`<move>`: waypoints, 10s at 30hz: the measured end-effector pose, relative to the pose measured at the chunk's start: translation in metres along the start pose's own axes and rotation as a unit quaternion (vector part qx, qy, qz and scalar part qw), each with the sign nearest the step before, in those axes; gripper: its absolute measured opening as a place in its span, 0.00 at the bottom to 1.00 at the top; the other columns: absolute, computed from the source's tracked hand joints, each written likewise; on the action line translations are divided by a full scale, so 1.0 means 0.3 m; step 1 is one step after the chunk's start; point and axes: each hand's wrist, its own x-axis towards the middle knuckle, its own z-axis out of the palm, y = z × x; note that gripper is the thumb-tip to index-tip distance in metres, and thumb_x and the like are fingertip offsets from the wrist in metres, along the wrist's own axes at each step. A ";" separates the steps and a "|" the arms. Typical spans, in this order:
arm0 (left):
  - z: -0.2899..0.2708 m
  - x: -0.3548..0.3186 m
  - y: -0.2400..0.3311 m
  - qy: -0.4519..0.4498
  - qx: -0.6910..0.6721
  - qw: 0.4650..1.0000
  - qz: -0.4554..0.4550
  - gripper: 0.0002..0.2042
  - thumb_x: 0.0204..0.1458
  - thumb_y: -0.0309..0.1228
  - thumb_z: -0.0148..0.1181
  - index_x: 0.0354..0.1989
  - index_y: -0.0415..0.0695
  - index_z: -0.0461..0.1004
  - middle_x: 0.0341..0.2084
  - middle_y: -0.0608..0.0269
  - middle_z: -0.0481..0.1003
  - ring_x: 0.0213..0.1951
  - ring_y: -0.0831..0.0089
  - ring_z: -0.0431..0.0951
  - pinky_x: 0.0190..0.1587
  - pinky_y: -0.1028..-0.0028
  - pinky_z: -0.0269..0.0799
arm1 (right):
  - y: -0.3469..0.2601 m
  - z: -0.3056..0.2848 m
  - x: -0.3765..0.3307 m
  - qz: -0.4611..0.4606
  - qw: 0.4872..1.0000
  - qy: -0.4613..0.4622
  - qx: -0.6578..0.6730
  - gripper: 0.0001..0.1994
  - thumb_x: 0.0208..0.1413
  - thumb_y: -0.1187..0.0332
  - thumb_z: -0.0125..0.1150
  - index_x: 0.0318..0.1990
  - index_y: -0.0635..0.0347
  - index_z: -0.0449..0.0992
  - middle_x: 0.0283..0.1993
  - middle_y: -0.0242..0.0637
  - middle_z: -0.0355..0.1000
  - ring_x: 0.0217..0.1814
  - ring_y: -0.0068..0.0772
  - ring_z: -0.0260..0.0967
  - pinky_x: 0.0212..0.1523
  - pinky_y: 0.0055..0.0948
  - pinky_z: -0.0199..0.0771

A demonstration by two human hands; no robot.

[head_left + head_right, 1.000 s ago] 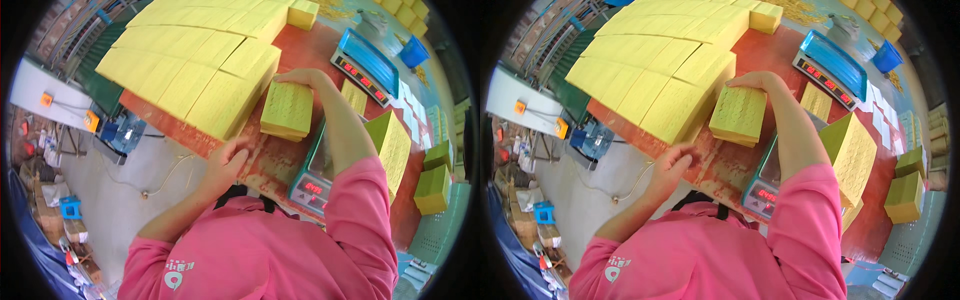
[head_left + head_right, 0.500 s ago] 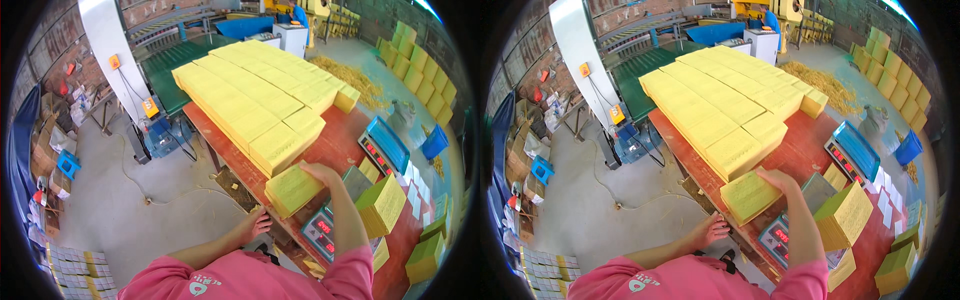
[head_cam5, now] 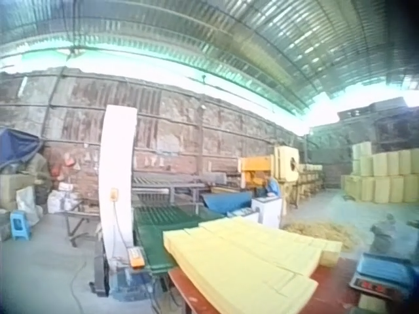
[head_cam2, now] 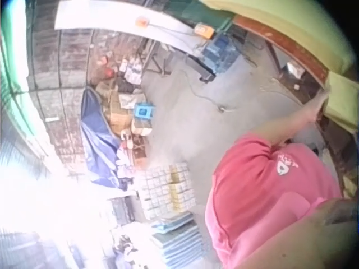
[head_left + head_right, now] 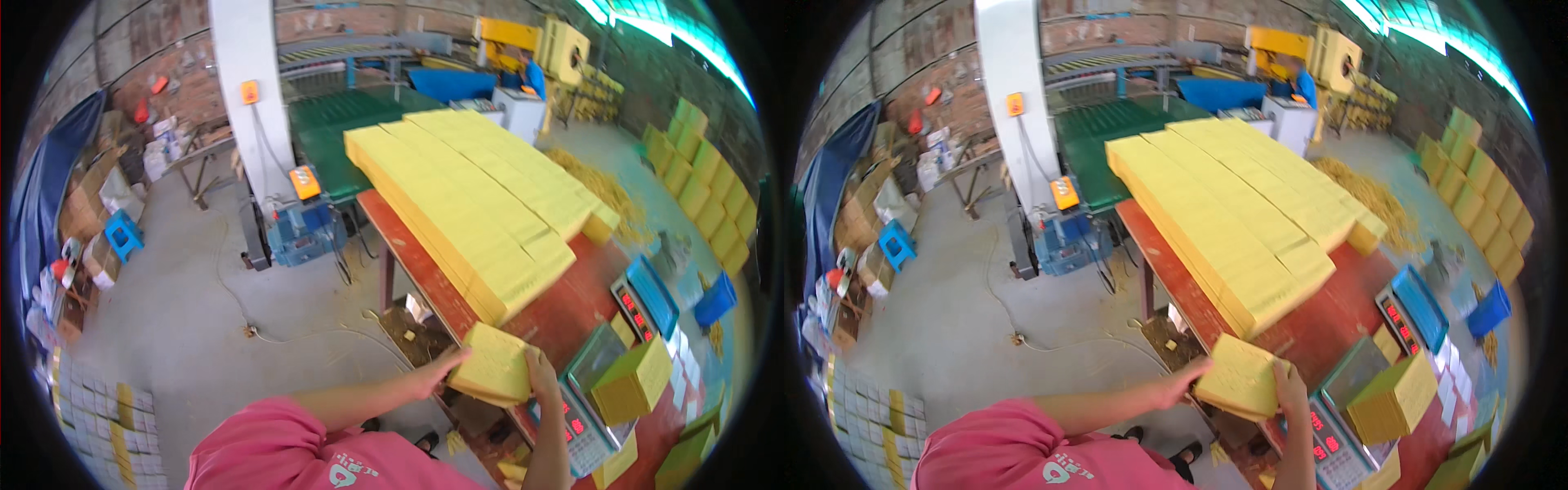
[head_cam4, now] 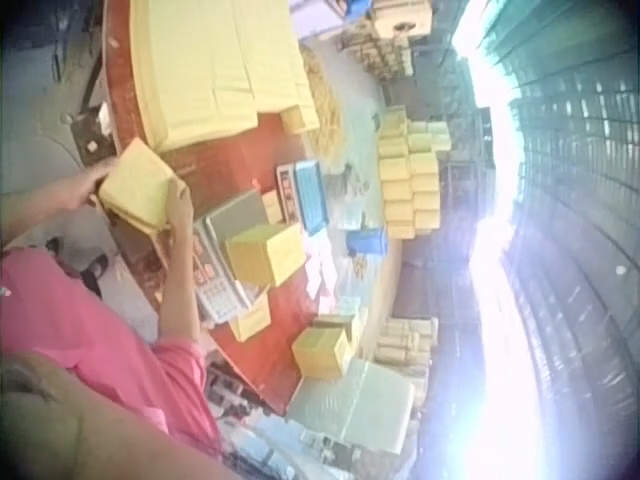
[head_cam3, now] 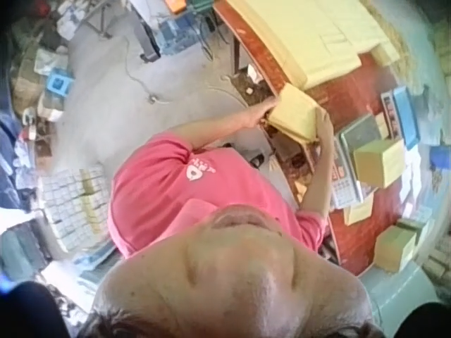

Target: Weighing stacks of yellow paper on a digital scale to ensure consistent quantity.

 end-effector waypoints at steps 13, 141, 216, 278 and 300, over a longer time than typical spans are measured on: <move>-0.032 -0.004 0.040 -0.091 0.078 0.992 0.025 0.50 0.44 0.61 0.64 0.73 0.57 0.45 0.65 0.63 0.60 0.65 0.66 0.57 0.60 0.56 0.57 | -0.020 0.056 -0.090 0.009 0.997 0.062 -0.047 0.32 0.63 0.44 0.43 0.58 0.67 0.70 0.56 0.62 0.70 0.62 0.58 0.66 0.61 0.43 0.64; 0.244 0.229 0.272 -0.035 0.409 0.836 0.365 0.12 0.61 0.27 0.47 0.46 0.31 0.72 0.45 0.40 0.75 0.46 0.47 0.75 0.48 0.62 0.70 | -0.126 -0.163 -0.252 -0.050 0.900 0.113 0.417 0.34 0.58 0.69 0.57 0.71 0.64 0.51 0.67 0.47 0.61 0.67 0.38 0.61 0.64 0.36 0.62; 0.513 0.320 0.664 -0.359 0.271 0.891 0.057 0.32 0.66 0.54 0.36 0.69 0.42 0.55 0.65 0.55 0.63 0.63 0.62 0.66 0.64 0.62 0.63 | -0.114 -0.253 -0.278 -0.087 0.597 -0.042 0.796 0.35 0.60 0.44 0.54 0.69 0.52 0.57 0.68 0.33 0.62 0.68 0.34 0.61 0.64 0.42 0.63; 1.118 0.746 0.182 -0.248 0.197 0.940 0.124 0.29 0.63 0.51 0.47 0.67 0.46 0.60 0.61 0.62 0.67 0.58 0.69 0.69 0.60 0.66 0.66 | 0.426 -0.784 -0.209 -0.090 0.784 0.358 0.499 0.31 0.68 0.48 0.41 0.71 0.60 0.56 0.73 0.41 0.53 0.74 0.33 0.49 0.69 0.27 0.49; 1.180 0.709 0.201 -0.198 -0.005 0.956 0.217 0.30 0.63 0.58 0.41 0.63 0.47 0.63 0.55 0.66 0.70 0.57 0.71 0.69 0.58 0.68 0.68 | 0.306 -0.940 -0.018 -0.190 0.829 0.284 0.443 0.37 0.67 0.40 0.35 0.72 0.60 0.51 0.76 0.38 0.49 0.78 0.33 0.42 0.73 0.33 0.42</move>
